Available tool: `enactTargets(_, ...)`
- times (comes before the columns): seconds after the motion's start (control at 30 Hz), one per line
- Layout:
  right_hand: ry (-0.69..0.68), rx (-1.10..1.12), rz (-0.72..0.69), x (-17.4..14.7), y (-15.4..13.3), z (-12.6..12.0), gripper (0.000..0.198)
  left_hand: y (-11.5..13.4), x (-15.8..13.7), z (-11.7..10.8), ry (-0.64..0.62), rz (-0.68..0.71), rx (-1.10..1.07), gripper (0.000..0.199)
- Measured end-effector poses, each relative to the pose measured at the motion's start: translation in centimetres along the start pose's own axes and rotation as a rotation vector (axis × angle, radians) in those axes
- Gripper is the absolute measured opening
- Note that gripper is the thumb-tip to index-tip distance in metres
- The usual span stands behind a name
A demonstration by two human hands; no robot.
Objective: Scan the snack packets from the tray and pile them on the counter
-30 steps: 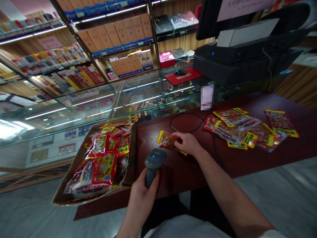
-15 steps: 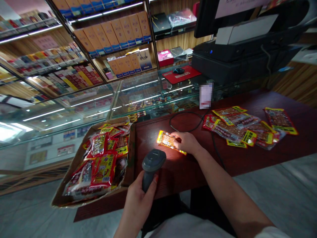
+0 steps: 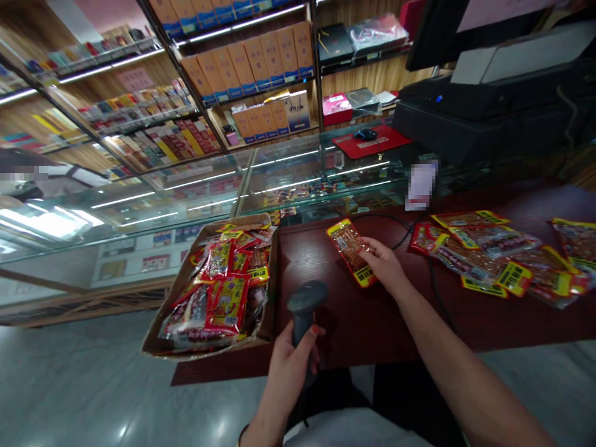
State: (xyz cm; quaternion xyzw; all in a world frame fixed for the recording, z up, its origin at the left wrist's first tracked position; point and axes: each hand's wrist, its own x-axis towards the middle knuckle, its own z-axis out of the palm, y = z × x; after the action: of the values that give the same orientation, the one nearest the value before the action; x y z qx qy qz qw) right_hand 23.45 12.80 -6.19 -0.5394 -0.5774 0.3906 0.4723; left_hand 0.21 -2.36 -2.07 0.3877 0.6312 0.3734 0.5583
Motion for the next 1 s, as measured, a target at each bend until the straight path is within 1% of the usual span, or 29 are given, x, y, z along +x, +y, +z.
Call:
enactTargets(0.03,-0.011,0.055,0.012,0.2,-0.8,0.6,0.045,-0.6,0.2,-0.1,0.004,-0.017,-0.053,0.05)
enactTargets(0.1,-0.08,0.139,0.015,0.6,-3.1,2.6,0.045,-1.7,0.5,-0.2,0.022,-0.043,-0.15,0.049)
enactTargets(0.2,-0.234,0.201,-0.016,1.9,-7.4,7.2,0.042,-2.7,1.0,-0.4,0.036,-0.051,-0.25,0.05)
enactTargets(0.3,-0.321,0.163,-0.055,4.0,-11.4,12.3,0.045,-3.2,1.2,-0.4,0.023,-0.047,-0.283,0.053)
enactTargets(0.37,-0.337,0.087,-0.084,5.5,-13.3,15.0,0.038,-3.4,1.1,-0.4,0.019,-0.04,-0.282,0.054)
enactTargets(0.47,-0.365,-0.061,-0.137,7.2,-15.1,17.5,0.024,-3.7,1.0,-0.5,0.031,-0.012,-0.268,0.052)
enactTargets(0.57,-0.392,-0.22,-0.207,7.4,-16.0,18.1,0.022,-3.9,1.0,-0.7,0.044,0.006,-0.267,0.051)
enactTargets(0.63,-0.37,-0.318,-0.267,6.7,-16.2,17.6,0.027,-3.8,1.1,-0.7,0.047,0.009,-0.272,0.053)
enactTargets(0.7,-0.32,-0.398,-0.324,5.6,-15.9,16.4,0.03,-3.6,1.1,-0.7,0.045,0.009,-0.272,0.055)
enactTargets(0.77,-0.265,-0.459,-0.363,4.3,-15.0,14.1,0.033,-3.3,1.0,-0.7,0.049,-0.001,-0.267,0.057)
enactTargets(0.8,-0.235,-0.487,-0.371,3.7,-14.2,12.6,0.034,-3.2,1.0,-0.6,0.058,-0.012,-0.262,0.059)
enactTargets(0.87,-0.149,-0.553,-0.352,2.4,-11.9,8.6,0.034,-3.0,1.0,-0.6,0.081,-0.034,-0.252,0.064)
enactTargets(0.9,-0.087,-0.596,-0.321,1.8,-10.5,6.1,0.033,-2.9,1.1,-0.7,0.085,-0.043,-0.246,0.064)
enactTargets(1.0,0.164,-0.764,-0.159,-0.3,-6.0,-2.8,0.032,-2.6,1.4,-0.7,0.057,-0.065,-0.234,0.056)
